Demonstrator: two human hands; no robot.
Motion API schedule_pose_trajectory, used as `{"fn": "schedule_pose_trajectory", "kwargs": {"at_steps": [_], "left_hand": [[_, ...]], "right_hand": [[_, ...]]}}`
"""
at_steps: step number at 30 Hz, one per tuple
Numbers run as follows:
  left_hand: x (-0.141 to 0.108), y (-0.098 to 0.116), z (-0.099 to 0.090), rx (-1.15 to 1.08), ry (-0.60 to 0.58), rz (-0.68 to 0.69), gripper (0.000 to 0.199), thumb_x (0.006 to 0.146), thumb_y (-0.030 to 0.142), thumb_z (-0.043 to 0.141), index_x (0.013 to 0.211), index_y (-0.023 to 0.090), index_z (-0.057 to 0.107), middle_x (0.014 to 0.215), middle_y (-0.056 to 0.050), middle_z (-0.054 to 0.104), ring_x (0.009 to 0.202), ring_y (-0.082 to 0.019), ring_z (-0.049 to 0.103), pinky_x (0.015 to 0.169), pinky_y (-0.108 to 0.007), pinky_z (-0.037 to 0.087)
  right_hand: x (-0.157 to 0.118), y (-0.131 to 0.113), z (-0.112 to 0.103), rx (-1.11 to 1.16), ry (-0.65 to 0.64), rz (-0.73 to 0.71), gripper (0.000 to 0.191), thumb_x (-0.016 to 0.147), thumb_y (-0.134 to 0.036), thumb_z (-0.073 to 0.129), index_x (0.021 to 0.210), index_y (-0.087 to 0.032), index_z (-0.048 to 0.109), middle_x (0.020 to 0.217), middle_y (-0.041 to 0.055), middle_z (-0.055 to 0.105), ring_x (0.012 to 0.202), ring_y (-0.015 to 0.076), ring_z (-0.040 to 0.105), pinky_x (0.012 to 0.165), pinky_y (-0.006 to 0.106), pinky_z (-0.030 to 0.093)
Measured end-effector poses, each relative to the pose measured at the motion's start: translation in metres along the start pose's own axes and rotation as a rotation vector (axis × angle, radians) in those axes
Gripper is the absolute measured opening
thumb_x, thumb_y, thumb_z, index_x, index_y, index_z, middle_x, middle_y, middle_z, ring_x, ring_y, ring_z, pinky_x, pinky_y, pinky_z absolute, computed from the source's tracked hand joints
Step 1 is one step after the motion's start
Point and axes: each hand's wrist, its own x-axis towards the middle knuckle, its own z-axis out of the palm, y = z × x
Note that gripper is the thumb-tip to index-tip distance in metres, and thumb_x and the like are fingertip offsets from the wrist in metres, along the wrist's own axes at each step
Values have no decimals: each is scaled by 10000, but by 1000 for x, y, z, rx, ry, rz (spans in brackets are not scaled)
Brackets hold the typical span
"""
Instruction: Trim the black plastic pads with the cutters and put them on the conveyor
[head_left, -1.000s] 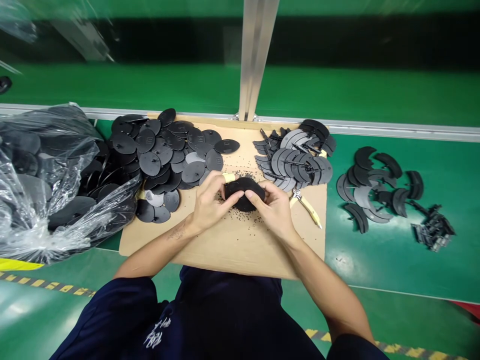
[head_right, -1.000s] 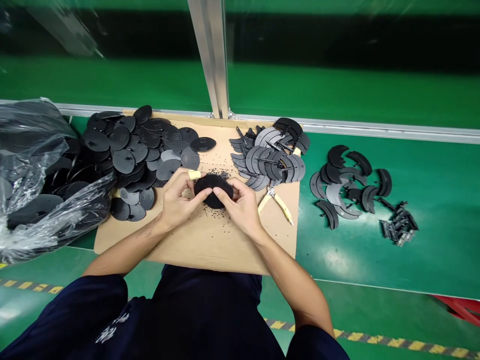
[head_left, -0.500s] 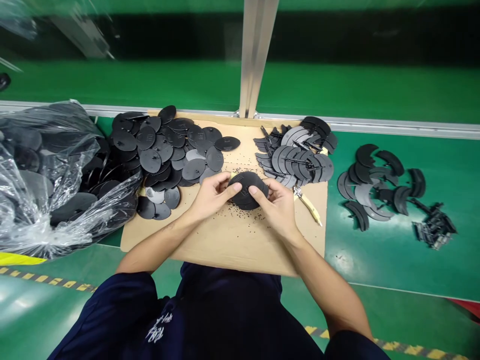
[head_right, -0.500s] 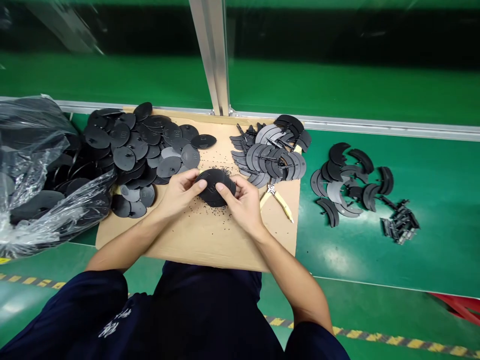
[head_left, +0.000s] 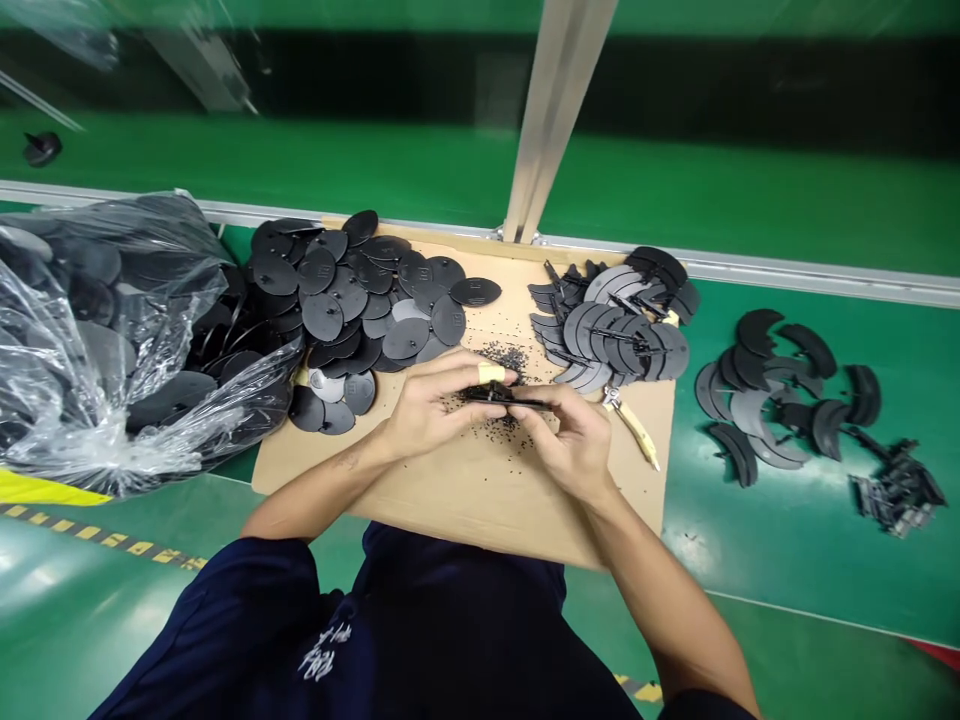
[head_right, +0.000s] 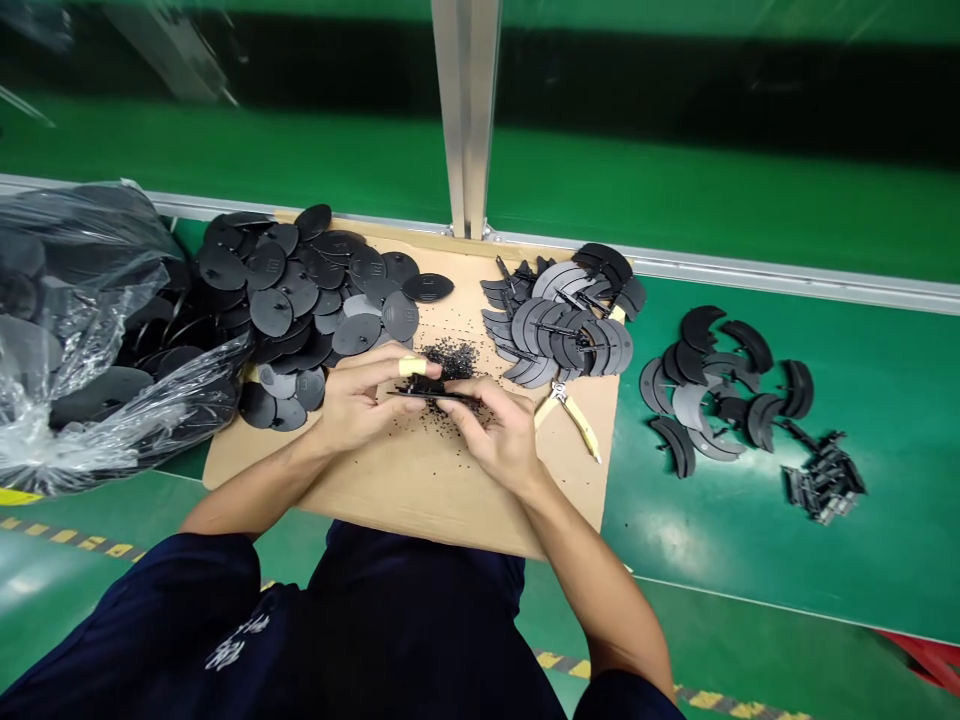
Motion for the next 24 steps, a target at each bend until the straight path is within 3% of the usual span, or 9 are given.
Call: {"fn": "schedule_pose_trajectory", "kwargs": {"at_steps": [4, 10, 16, 20, 24], "left_hand": [[0, 1, 0, 36, -22, 74, 250, 965, 326, 666, 1171, 205, 740, 1010, -89, 763, 917, -180, 700, 816, -349, 578], [0, 0, 0, 50, 42, 162, 196, 901, 200, 744, 1096, 210, 745, 881, -44, 774, 819, -157, 705, 748, -319, 577], [1, 1, -3, 34, 3, 107, 219, 886, 297, 770, 1090, 219, 752, 891, -48, 774, 815, -162, 710, 743, -317, 585], [1, 1, -1, 38, -13, 110, 238, 902, 351, 748, 1090, 205, 744, 894, -57, 762, 817, -163, 700, 741, -313, 581], [-2, 2, 1, 219, 10, 210, 202, 940, 289, 701, 1124, 208, 716, 911, -58, 744, 824, -168, 674, 752, -326, 562]], "right_hand": [[0, 4, 0, 7, -17, -81, 81, 917, -327, 705, 897, -252, 728, 914, 33, 784, 818, 193, 740, 756, 324, 608], [1, 4, 1, 36, -64, -78, 71, 925, -314, 701, 921, -247, 721, 928, 40, 793, 839, 193, 754, 742, 315, 616], [-1, 4, 3, 69, -61, -1, 143, 914, -386, 711, 912, -243, 724, 928, 50, 786, 858, 205, 744, 786, 348, 615], [-2, 4, 5, 119, -87, 50, 202, 923, -446, 692, 932, -246, 721, 883, 36, 761, 791, 185, 712, 730, 325, 596], [3, 1, 3, -1, -63, -54, 199, 902, -427, 720, 1005, -257, 741, 1062, 79, 749, 991, 241, 698, 908, 427, 579]]}}
